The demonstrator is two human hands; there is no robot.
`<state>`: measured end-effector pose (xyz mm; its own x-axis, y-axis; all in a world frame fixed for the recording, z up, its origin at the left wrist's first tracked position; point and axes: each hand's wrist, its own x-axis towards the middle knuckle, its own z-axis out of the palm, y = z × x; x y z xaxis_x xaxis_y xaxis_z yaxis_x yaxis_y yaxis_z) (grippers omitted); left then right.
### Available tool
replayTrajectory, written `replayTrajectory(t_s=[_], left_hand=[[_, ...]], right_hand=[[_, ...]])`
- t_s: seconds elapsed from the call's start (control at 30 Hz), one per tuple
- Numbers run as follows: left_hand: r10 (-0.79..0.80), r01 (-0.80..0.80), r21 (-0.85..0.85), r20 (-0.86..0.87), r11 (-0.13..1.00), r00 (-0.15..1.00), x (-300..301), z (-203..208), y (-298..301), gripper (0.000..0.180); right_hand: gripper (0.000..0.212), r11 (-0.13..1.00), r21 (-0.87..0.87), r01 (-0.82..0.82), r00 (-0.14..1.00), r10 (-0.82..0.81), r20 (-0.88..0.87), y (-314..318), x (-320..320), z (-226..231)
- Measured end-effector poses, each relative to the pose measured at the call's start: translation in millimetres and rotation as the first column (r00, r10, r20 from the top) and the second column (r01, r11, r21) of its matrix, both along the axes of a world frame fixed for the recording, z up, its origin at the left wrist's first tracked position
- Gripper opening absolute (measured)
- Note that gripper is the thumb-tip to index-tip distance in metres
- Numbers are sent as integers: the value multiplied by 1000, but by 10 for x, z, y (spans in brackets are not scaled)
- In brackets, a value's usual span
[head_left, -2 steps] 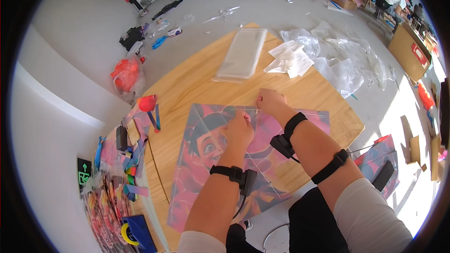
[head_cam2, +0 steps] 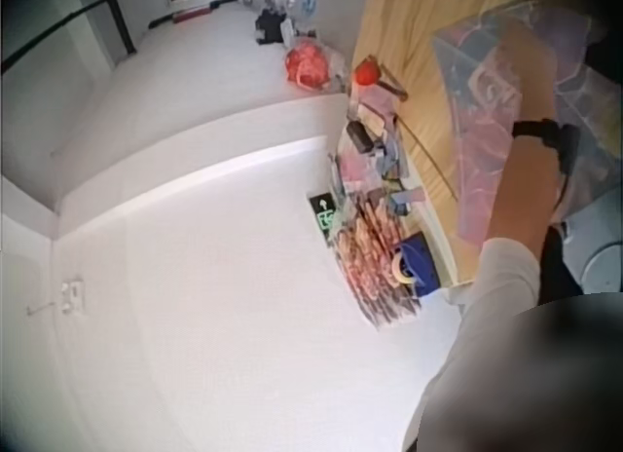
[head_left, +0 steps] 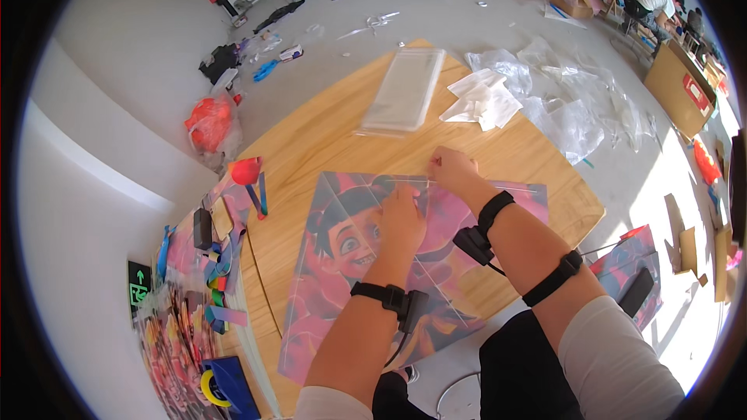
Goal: Assembling a decorative kite by attaching supporting sticks and securing them with adhesive tape.
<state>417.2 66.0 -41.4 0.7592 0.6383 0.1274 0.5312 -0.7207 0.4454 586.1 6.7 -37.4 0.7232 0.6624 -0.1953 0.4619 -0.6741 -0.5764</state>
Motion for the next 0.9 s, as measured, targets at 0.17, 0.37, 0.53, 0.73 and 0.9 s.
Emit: replayTrajectory(t_s=[0.17,0.37,0.53,0.73,0.9], left_hand=[[-204,202,418,-39,886,978,-214,9,-94,40],[-214,239,385,-107,891,971,-299,69,-60,51],[-319,348,107,-221,931,922,-539,191,-294,52],[-327,326,-86,9,941,945,-1647,500,-983,56],[-168,171,31,-97,985,981,-2238,247,-1380,62]], right_hand=[[24,921,256,-293,898,172,406,-228,-266,-86],[32,892,87,-444,604,226,764,-434,-555,-109],[37,922,-4,-387,597,254,761,-389,-621,-143],[43,948,-103,-300,665,286,690,-306,-687,-28],[64,954,-72,-291,751,275,600,-480,-771,73]])
